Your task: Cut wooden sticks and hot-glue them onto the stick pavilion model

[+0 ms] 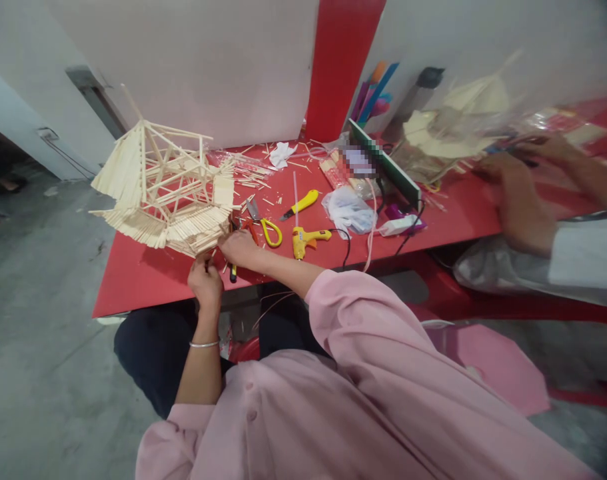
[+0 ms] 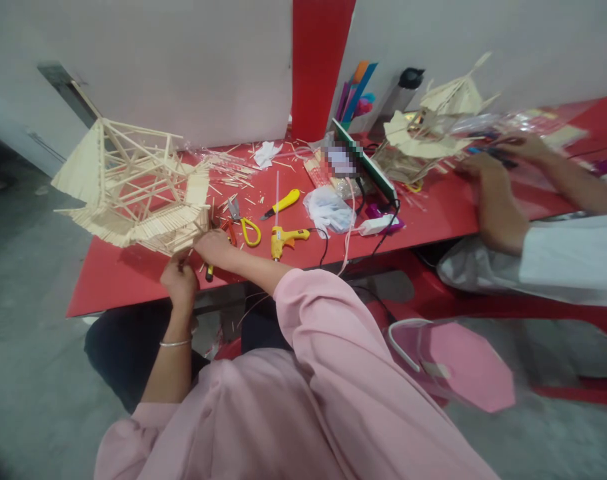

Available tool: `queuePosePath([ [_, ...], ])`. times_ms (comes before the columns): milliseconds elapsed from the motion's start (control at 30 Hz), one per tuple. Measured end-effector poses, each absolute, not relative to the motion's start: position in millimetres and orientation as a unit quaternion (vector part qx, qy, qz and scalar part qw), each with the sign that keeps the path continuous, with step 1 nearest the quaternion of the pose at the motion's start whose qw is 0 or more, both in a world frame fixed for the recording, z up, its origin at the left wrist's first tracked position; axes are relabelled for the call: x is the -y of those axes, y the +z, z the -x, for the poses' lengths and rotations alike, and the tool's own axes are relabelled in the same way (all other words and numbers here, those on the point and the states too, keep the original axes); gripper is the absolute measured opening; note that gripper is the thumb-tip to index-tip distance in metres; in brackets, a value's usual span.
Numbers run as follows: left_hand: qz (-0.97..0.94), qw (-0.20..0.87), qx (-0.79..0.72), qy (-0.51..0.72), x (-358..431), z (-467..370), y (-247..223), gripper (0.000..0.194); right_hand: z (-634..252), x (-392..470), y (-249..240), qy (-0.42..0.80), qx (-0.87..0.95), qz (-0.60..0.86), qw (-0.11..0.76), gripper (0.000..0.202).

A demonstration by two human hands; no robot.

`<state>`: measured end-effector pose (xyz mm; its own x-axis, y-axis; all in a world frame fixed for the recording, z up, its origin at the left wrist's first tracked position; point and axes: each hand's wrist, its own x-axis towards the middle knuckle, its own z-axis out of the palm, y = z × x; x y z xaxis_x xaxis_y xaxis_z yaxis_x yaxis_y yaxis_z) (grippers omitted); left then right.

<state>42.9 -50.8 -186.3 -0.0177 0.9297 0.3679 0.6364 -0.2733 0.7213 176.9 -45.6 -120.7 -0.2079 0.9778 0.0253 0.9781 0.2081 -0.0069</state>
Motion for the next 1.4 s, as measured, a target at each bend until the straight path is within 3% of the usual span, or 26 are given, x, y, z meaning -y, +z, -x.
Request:
queuePosePath([
  [567,-0.690,0.185,-0.537,0.449,50,-39,-190,0.041,-175,45,-126,0.022,0.764,0.644,0.030,0.028],
  [733,-0.669,0.197,-0.557,0.450,49,-37,-191,0.030,-175,46,-122,0.059,0.750,0.655,0.072,0.029],
  [967,-0.647,0.213,-0.565,0.466,51,-36,-191,0.022,-190,69,-109,0.151,0.685,0.673,0.236,0.017],
  [1167,-0.668,0.182,-0.544,0.474,54,-39,-191,0.014,-200,94,-128,0.300,0.587,0.619,0.428,0.025],
  [1400,-0.659,0.192,-0.546,0.480,55,-39,-192,0.017,-202,93,-144,0.415,0.504,0.570,0.499,0.035],
])
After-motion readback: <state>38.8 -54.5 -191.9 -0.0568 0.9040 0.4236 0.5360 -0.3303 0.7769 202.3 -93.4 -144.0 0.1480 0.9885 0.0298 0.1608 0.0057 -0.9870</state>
